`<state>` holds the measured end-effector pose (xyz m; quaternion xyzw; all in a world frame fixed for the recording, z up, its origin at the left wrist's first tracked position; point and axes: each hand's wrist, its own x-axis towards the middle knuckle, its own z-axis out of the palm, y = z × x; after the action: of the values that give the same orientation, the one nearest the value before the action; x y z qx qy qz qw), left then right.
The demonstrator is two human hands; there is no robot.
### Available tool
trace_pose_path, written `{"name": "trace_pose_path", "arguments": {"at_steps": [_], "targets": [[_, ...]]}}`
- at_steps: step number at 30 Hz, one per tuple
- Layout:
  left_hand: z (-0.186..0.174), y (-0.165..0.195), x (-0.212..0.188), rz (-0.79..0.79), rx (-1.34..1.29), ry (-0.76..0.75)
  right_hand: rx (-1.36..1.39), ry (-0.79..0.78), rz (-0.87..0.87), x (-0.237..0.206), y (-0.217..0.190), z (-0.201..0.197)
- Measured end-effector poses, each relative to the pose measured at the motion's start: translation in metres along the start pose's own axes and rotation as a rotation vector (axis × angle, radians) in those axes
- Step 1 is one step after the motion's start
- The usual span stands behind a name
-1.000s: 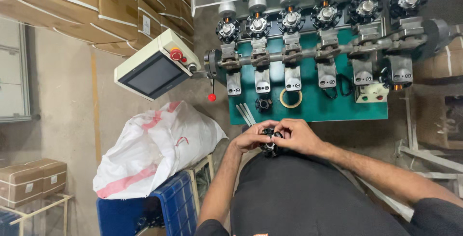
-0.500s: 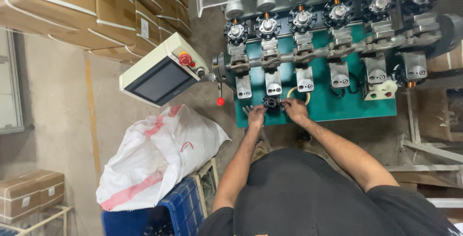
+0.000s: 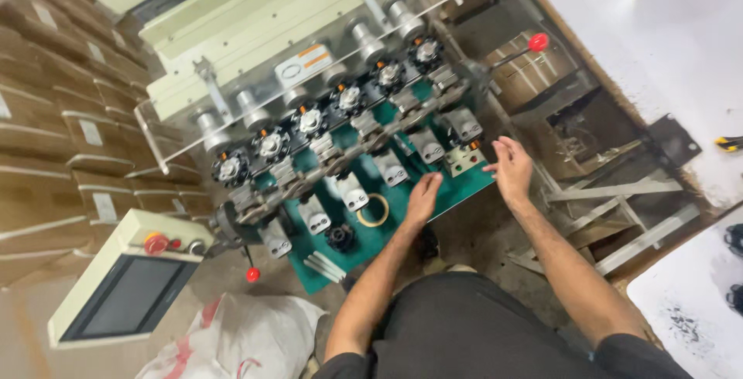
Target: The person stands at an industrial multi-station machine, picks up black cylindrical wound components, turns and fits them by hand, and reaches into a blue bin to retrieve more parts. They also handle a roll of tape and small white strips on the machine table while working with the components.
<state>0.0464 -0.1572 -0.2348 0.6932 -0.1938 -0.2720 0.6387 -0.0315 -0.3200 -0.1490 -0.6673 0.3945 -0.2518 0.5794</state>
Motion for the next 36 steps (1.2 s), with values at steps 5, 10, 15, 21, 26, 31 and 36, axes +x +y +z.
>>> {"name": "trace_pose_path", "arguments": {"at_steps": [5,10,15,21,26,31,36], "targets": [[0.102,0.074,0.079,-0.244,-0.687,0.257,-0.125,-0.066,0.227,0.048,-0.041,0.019],[0.132,0.097,0.095,-0.103,-0.273,0.542,-0.134,0.231,-0.051,0.045,-0.045,0.006],[0.131,0.089,0.079,-0.262,-0.338,0.444,-0.080,0.135,0.044,0.038,-0.042,-0.004],[0.110,0.078,0.071,-0.292,-0.238,0.376,-0.214,0.084,0.097,0.030,-0.028,0.008],[0.098,0.093,0.065,-0.389,-0.237,0.325,-0.205,0.091,-0.063,0.018,-0.042,0.015],[0.093,0.096,0.072,-0.222,-0.168,0.332,-0.005,0.118,0.033,0.020,-0.057,0.024],[0.069,0.060,0.058,-0.289,0.241,0.166,0.085,-0.240,0.840,0.013,-0.032,0.034]]}}
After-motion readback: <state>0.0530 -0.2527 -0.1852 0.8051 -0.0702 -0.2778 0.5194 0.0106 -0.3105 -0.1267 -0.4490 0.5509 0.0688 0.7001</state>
